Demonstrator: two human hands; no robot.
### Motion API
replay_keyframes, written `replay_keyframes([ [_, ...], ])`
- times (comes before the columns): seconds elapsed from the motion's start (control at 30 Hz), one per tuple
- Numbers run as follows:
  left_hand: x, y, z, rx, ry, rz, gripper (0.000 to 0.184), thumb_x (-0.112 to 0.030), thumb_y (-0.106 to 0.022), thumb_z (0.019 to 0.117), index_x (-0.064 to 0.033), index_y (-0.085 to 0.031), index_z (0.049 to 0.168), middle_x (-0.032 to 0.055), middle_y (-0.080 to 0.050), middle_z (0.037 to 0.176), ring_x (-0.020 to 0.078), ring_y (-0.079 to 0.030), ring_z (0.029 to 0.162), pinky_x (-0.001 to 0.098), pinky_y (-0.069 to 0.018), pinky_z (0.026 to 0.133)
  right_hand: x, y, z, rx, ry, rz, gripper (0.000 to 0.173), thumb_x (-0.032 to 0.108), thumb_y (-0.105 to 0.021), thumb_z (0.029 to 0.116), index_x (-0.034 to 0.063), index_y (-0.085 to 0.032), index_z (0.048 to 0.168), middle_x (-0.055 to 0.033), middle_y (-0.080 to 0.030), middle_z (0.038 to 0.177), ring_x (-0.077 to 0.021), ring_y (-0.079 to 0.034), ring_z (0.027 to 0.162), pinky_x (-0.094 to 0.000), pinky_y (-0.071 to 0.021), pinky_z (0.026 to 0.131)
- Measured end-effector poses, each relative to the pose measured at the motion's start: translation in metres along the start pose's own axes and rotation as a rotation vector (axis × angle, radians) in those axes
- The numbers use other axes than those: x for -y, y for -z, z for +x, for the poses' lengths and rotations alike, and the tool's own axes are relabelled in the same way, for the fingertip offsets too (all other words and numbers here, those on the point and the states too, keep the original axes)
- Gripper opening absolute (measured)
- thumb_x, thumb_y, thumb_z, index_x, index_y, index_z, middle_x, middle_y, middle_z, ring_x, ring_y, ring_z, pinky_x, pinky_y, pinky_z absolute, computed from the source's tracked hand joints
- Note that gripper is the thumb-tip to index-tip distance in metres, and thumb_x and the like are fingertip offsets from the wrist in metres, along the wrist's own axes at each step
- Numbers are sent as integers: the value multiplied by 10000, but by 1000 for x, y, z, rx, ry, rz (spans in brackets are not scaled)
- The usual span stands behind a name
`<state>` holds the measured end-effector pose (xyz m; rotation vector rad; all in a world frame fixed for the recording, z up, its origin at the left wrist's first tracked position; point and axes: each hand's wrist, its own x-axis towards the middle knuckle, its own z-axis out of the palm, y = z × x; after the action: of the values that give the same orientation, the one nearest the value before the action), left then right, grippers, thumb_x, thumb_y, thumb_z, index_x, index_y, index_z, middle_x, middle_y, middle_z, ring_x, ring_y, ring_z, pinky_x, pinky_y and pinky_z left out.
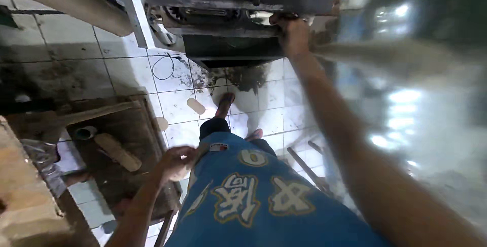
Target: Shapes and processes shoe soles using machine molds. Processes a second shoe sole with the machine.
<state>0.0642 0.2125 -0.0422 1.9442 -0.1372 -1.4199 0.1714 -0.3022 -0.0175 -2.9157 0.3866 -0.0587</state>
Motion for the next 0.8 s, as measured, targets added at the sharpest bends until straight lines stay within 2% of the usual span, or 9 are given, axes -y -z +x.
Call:
replay_keyframes([
  [0.03,22,-10,-9,28,-2,-76,377,-182,-709,923,-28,-674,1265,163,-681,1229,246,-667,1100,452,-548,975,-3,2,2,23,11,19,406,5,-596,909,234,-756,1204,-89,-735,1240,-357,-688,1150,-603,-535,919],
  [0.1,45,-14,-21,153,70,-113,627,-337,-655,951,-128,-487,1518,124,-453,1566,262,-561,1323,464,-516,1049,-14,8,-5,89,49,50,520,-46,-544,903,257,-721,1285,-60,-690,1347,-332,-642,1252,-578,-529,985],
  [0.13,43,-12,-24,174,108,-124,660,-330,-635,966,-152,-424,1565,125,-462,1568,270,-547,1340,476,-490,1065,-16,12,-8,122,67,69,560,-70,-513,920,243,-685,1351,-60,-639,1427,-322,-586,1332,-551,-494,1063],
  [0.23,39,-23,-24,0,128,-182,367,-182,-548,1051,-2,-579,1369,175,-624,1305,213,-615,1121,411,-504,980,15,-7,-17,38,46,65,580,-85,-519,910,182,-644,1410,-81,-583,1493,-312,-502,1419,-491,-409,1175],
  [0.33,40,-43,-5,-124,39,-66,436,-239,-418,1099,28,-462,1441,238,-618,1296,242,-637,1142,426,-516,998,129,-65,7,-134,20,37,557,19,-618,888,288,-678,1372,0,-672,1379,-220,-582,1321,-409,-450,1132],
  [0.47,41,-35,19,87,179,79,503,-372,-373,1115,-8,-445,1455,229,-575,1374,322,-594,1247,536,-483,1057,224,-43,43,245,-39,113,462,96,-579,991,221,-614,1434,-57,-689,1331,-238,-582,1308,-418,-418,1144],
  [0.57,35,-20,25,244,271,74,467,-295,-507,1082,-68,-444,1485,246,-546,1413,375,-579,1254,582,-485,1024,171,-26,13,241,121,151,579,230,-578,1038,196,-411,1591,-74,-458,1601,-295,-359,1510,-479,-232,1264],
  [0.67,27,-7,19,307,264,-40,520,-135,-627,997,-68,-449,1482,235,-570,1381,343,-587,1232,548,-490,1024,100,19,-53,166,103,233,607,317,-606,1028,147,-422,1581,-130,-360,1653,-377,-247,1555,-571,-226,1257],
  [0.8,14,-18,21,338,278,48,464,-178,-582,1040,-46,-454,1466,231,-604,1316,322,-606,1190,510,-494,1019,1,177,-105,136,-141,295,299,230,-582,1044,62,-719,1250,-144,-722,1227,-231,-702,1116,-455,-556,1011],
])
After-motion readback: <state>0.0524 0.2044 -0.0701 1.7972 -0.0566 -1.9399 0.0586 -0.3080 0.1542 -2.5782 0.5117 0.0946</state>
